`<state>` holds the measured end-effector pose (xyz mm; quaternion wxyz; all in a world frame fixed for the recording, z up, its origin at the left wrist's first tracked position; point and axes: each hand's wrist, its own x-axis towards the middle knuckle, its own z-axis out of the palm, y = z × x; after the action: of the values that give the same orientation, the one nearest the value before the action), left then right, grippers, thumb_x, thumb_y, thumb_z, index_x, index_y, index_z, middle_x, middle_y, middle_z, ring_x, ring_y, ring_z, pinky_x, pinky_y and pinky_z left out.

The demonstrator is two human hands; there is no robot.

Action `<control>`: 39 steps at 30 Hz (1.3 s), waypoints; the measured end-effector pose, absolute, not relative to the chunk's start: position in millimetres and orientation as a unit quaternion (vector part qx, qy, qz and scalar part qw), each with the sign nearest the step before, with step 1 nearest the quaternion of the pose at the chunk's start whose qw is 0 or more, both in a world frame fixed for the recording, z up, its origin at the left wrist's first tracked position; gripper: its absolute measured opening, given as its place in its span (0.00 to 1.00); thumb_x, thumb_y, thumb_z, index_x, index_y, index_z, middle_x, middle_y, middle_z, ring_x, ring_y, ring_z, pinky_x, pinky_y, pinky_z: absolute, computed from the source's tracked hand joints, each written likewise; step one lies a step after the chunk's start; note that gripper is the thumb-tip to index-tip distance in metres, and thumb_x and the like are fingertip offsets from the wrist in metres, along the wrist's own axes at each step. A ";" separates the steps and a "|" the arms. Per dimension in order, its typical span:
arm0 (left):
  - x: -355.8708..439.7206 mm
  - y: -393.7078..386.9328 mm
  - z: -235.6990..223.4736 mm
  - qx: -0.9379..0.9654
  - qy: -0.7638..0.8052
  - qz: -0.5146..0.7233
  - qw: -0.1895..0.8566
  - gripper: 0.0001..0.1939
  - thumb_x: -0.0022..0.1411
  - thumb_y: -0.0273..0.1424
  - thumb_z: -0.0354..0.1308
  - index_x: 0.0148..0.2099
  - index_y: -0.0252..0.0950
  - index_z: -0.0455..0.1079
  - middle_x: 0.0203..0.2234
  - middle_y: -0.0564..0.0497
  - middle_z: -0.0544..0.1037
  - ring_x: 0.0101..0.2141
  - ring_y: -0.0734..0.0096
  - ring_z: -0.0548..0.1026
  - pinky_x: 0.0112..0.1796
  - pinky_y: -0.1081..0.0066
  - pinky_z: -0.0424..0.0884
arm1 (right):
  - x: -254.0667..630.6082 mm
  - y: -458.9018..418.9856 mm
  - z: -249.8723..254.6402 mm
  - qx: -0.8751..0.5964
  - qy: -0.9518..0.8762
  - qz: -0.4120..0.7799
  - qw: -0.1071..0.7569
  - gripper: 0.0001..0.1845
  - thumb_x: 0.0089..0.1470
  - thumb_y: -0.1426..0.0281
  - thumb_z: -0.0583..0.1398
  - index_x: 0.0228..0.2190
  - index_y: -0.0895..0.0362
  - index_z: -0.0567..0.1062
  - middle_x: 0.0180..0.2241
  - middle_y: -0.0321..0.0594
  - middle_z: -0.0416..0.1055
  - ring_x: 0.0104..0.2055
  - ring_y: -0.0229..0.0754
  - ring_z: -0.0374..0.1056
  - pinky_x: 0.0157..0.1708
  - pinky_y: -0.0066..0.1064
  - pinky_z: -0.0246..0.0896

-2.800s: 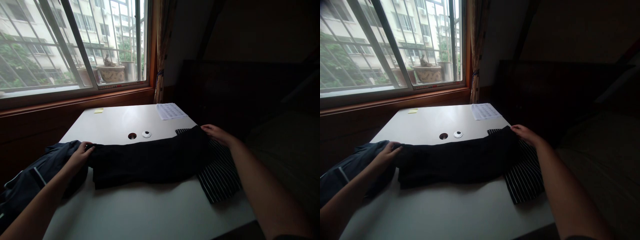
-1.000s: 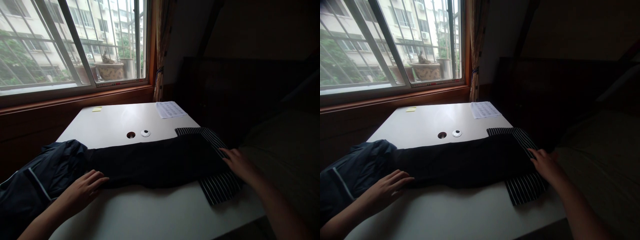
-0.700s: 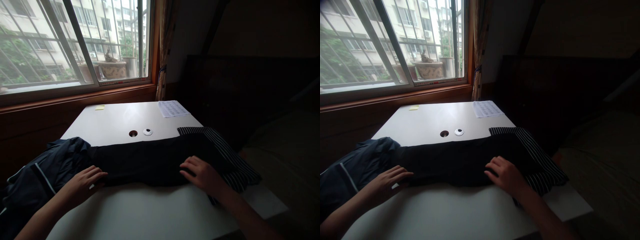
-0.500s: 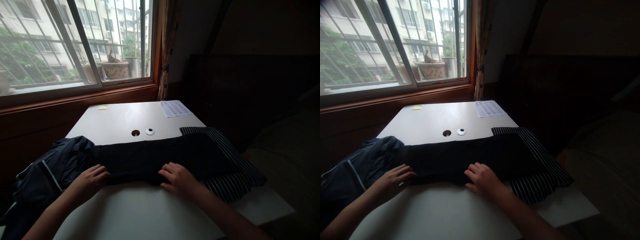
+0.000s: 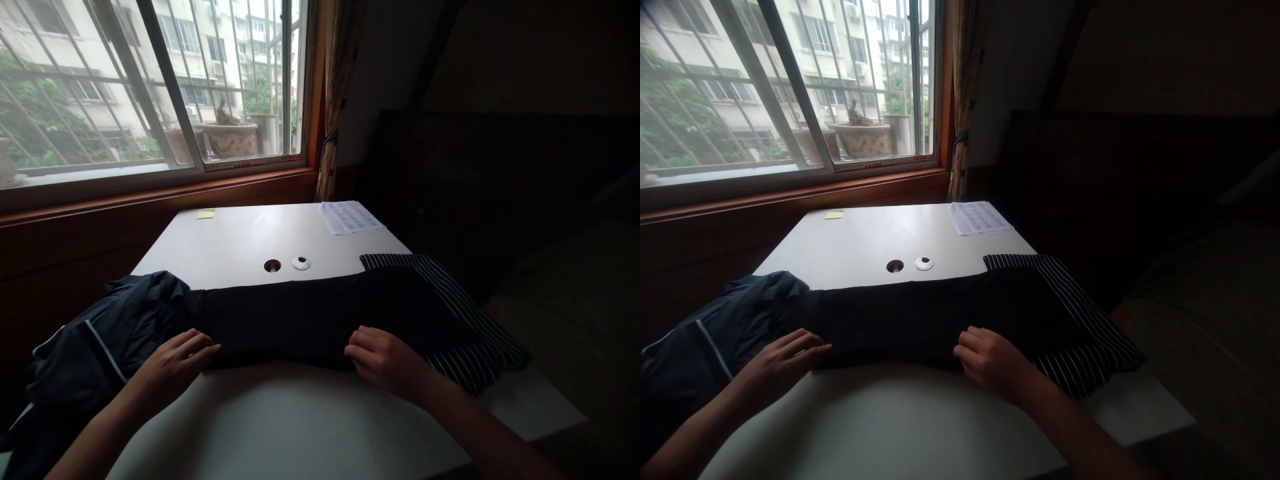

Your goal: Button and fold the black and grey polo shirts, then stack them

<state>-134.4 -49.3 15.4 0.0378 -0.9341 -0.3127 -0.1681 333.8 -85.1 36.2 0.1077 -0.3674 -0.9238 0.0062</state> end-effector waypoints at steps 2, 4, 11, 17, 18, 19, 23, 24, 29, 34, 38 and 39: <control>-133.4 -49.8 13.7 -0.938 -0.310 -0.154 0.032 0.15 0.71 0.24 0.49 0.53 0.41 0.73 0.41 0.46 0.76 0.40 0.67 0.74 0.40 0.69 0.75 | 338.9 -86.8 33.2 -0.372 -0.922 0.019 0.108 0.10 0.57 0.81 0.58 0.37 0.56 0.75 0.36 0.40 0.71 0.38 0.42 0.64 0.39 0.34 0.62; -132.0 -50.6 13.7 -0.940 -0.311 -0.142 0.013 0.15 0.71 0.23 0.48 0.51 0.41 0.73 0.41 0.46 0.76 0.40 0.67 0.74 0.40 0.69 0.75 | 342.0 -88.6 28.3 -0.377 -0.920 0.040 0.097 0.11 0.56 0.81 0.58 0.37 0.56 0.75 0.36 0.40 0.71 0.38 0.42 0.64 0.38 0.34 0.62; -123.6 -47.8 38.6 -0.938 -0.306 -0.160 -0.033 0.10 0.70 0.31 0.53 0.43 0.41 0.76 0.35 0.48 0.77 0.35 0.69 0.76 0.36 0.72 0.75 | 350.1 -92.4 29.9 -0.396 -0.904 0.130 0.097 0.10 0.57 0.79 0.59 0.38 0.55 0.77 0.37 0.39 0.72 0.38 0.40 0.67 0.38 0.31 0.64; -72.3 -13.1 41.3 -0.927 -0.339 -0.153 0.050 0.18 0.72 0.36 0.50 0.61 0.44 0.69 0.61 0.47 0.70 0.61 0.56 0.66 0.58 0.55 0.68 | 338.4 -54.8 42.5 -0.416 -0.886 0.100 0.178 0.14 0.65 0.69 0.56 0.49 0.53 0.76 0.47 0.44 0.74 0.49 0.44 0.71 0.51 0.36 0.68; -60.7 -4.5 37.1 -0.924 -0.347 -0.145 0.065 0.21 0.73 0.38 0.49 0.65 0.44 0.65 0.65 0.47 0.65 0.65 0.54 0.61 0.61 0.51 0.63 | 334.4 -43.3 40.3 -0.427 -0.881 0.075 0.188 0.18 0.66 0.66 0.55 0.54 0.53 0.73 0.53 0.46 0.72 0.55 0.46 0.68 0.56 0.40 0.64; -50.1 4.3 31.8 -0.922 -0.357 -0.133 0.074 0.24 0.74 0.41 0.47 0.68 0.43 0.60 0.67 0.47 0.60 0.67 0.53 0.56 0.63 0.48 0.59 | 331.3 -31.2 36.3 -0.436 -0.879 0.048 0.186 0.21 0.67 0.64 0.54 0.59 0.54 0.69 0.59 0.47 0.68 0.61 0.48 0.63 0.61 0.44 0.60; -28.9 34.6 2.3 -0.898 -0.426 -0.080 0.069 0.30 0.74 0.48 0.42 0.71 0.42 0.53 0.70 0.47 0.52 0.69 0.52 0.49 0.65 0.45 0.50 | 340.8 13.4 9.5 -0.499 -0.862 -0.008 0.092 0.33 0.67 0.52 0.49 0.66 0.56 0.59 0.69 0.48 0.51 0.71 0.52 0.46 0.68 0.53 0.43; -29.7 39.6 -5.4 -0.891 -0.443 -0.073 0.064 0.30 0.74 0.48 0.41 0.72 0.42 0.52 0.70 0.48 0.52 0.69 0.53 0.49 0.66 0.47 0.49 | 350.5 21.8 2.5 -0.523 -0.850 -0.008 0.067 0.35 0.67 0.50 0.48 0.67 0.56 0.58 0.70 0.48 0.50 0.72 0.52 0.44 0.68 0.53 0.41; -50.0 45.5 -29.2 -0.866 -0.490 -0.072 0.070 0.32 0.73 0.50 0.39 0.73 0.44 0.48 0.71 0.51 0.50 0.70 0.57 0.46 0.67 0.49 0.41 | 426.8 45.5 -18.2 -0.608 -0.793 -0.021 0.031 0.39 0.65 0.47 0.44 0.67 0.56 0.57 0.70 0.46 0.46 0.73 0.50 0.39 0.70 0.50 0.34; -64.2 41.3 -29.4 -0.826 -0.554 -0.052 0.090 0.31 0.73 0.49 0.39 0.73 0.44 0.48 0.71 0.51 0.46 0.70 0.51 0.44 0.65 0.44 0.41 | 495.7 46.5 -31.0 -0.653 -0.752 0.002 0.089 0.38 0.66 0.49 0.41 0.69 0.57 0.53 0.71 0.45 0.44 0.73 0.48 0.40 0.69 0.48 0.41; -67.4 42.0 -28.8 -0.800 -0.591 -0.039 0.089 0.32 0.73 0.49 0.39 0.73 0.45 0.46 0.72 0.51 0.45 0.70 0.48 0.45 0.65 0.43 0.43 | 525.1 37.7 -41.5 -0.666 -0.738 -0.018 0.108 0.37 0.66 0.52 0.41 0.68 0.59 0.55 0.70 0.46 0.50 0.72 0.48 0.43 0.69 0.48 0.40; -67.8 42.5 -29.3 -0.795 -0.598 -0.040 0.089 0.32 0.73 0.49 0.40 0.73 0.44 0.46 0.72 0.50 0.45 0.69 0.48 0.46 0.64 0.43 0.44 | 528.5 35.5 -42.4 -0.675 -0.730 -0.021 0.105 0.37 0.66 0.52 0.40 0.67 0.59 0.55 0.70 0.46 0.50 0.72 0.48 0.42 0.69 0.50 0.39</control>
<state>-67.8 42.5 -29.3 0.0888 -0.7952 -0.5984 -0.0405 528.5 35.5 -42.4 0.1048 -0.6749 -0.7301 -0.0214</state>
